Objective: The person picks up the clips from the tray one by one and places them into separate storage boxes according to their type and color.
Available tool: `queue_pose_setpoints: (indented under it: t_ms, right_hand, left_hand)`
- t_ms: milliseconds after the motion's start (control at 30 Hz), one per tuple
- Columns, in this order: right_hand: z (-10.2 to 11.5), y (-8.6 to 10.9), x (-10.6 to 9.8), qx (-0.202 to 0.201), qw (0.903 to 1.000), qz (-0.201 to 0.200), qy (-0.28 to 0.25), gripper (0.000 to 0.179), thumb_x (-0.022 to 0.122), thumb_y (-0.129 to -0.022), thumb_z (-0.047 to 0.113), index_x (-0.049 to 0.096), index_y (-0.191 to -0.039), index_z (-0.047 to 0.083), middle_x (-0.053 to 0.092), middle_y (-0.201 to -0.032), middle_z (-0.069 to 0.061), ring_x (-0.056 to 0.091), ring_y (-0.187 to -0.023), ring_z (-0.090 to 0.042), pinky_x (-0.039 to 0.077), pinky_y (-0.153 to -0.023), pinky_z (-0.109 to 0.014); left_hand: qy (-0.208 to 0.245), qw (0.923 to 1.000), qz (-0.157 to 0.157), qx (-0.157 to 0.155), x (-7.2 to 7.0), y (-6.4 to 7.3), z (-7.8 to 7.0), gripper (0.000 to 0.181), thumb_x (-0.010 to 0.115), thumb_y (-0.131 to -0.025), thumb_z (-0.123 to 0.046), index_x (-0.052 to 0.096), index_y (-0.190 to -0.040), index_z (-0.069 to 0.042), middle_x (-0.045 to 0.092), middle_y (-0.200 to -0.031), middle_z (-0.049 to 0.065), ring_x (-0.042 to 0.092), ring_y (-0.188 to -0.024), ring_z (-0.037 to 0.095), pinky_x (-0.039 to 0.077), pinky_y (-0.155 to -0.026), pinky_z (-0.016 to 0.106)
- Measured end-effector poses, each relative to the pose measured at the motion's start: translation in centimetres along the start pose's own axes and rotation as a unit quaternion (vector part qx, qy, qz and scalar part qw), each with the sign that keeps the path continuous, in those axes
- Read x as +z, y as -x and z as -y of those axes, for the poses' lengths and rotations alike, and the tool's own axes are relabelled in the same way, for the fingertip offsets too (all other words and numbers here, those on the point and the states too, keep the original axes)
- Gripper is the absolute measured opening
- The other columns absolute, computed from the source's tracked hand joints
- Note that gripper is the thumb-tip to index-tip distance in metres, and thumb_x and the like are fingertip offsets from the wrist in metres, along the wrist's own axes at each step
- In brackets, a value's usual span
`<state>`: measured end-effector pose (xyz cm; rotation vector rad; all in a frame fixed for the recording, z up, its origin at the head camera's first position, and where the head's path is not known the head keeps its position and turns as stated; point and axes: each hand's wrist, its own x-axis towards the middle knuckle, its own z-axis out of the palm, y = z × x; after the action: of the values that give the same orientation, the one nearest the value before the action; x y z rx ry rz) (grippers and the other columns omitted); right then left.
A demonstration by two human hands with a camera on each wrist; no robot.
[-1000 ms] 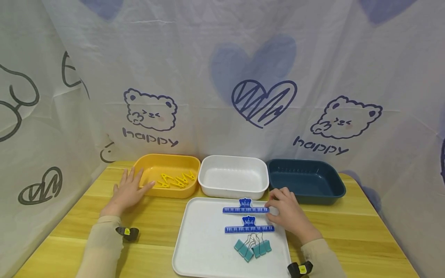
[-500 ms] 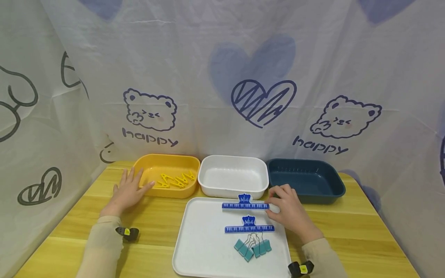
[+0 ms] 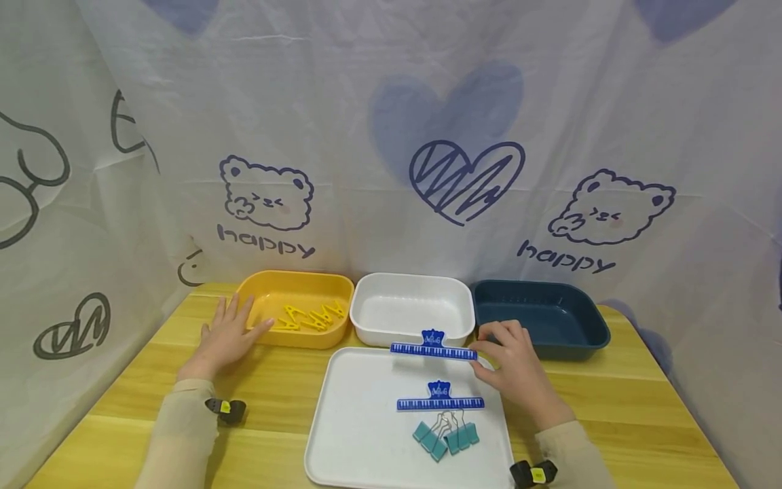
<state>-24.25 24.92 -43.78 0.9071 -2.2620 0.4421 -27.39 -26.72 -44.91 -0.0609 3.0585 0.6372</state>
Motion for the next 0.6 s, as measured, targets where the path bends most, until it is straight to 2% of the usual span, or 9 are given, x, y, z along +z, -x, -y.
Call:
queue_pose_setpoints:
  t_ms: [400, 433, 500, 600]
  right_hand:
    - [-1.0, -1.2, 0.4, -0.024, 0.9985, -0.038, -0.033, 0.057, 0.045, -0.097, 0.052, 0.075, -0.084, 0.006, 0.059, -0.095, -0.007, 0.042, -0.090, -0.026, 0.030, -0.080, -0.037]
    - [-1.2, -1.3, 0.5, -0.025, 0.9984, -0.038, -0.033, 0.053, 0.049, -0.096, 0.050, 0.075, -0.083, 0.005, 0.059, -0.095, -0.008, 0.042, -0.089, -0.026, 0.030, -0.080, -0.037]
    - [-1.5, -1.5, 0.8, -0.026, 0.9985, -0.035, -0.031, 0.037, 0.065, -0.092, 0.040, 0.075, -0.083, 0.005, 0.059, -0.095, -0.008, 0.042, -0.090, -0.026, 0.030, -0.080, -0.038]
    - [-1.8, -1.8, 1.3, -0.023, 0.9991, -0.024, -0.026, 0.017, 0.081, -0.074, 0.018, 0.075, -0.084, 0.006, 0.059, -0.096, -0.008, 0.042, -0.091, -0.025, 0.031, -0.080, -0.038]
  left_hand:
    - [0.003, 1.0000, -0.002, 0.002, 0.2, -0.1, 0.1, 0.093, 0.034, -0.093, -0.072, 0.011, -0.157, -0.008, -0.005, -0.163, 0.025, -0.013, -0.149, 0.045, -0.001, -0.107, 0.080]
    - [0.002, 1.0000, -0.002, 0.003, 0.2, -0.1, 0.1, 0.093, 0.034, -0.093, -0.072, 0.011, -0.157, -0.008, -0.005, -0.163, 0.025, -0.012, -0.149, 0.045, -0.001, -0.107, 0.080]
    - [0.001, 1.0000, 0.000, 0.002, 0.3, -0.2, 0.1, 0.094, 0.034, -0.093, -0.072, 0.010, -0.157, -0.008, -0.005, -0.163, 0.025, -0.013, -0.149, 0.045, -0.001, -0.107, 0.079]
    - [0.001, 1.0000, -0.002, 0.001, 0.3, -0.2, 0.2, 0.094, 0.034, -0.093, -0.072, 0.011, -0.157, -0.008, -0.004, -0.163, 0.025, -0.012, -0.149, 0.045, 0.000, -0.108, 0.079]
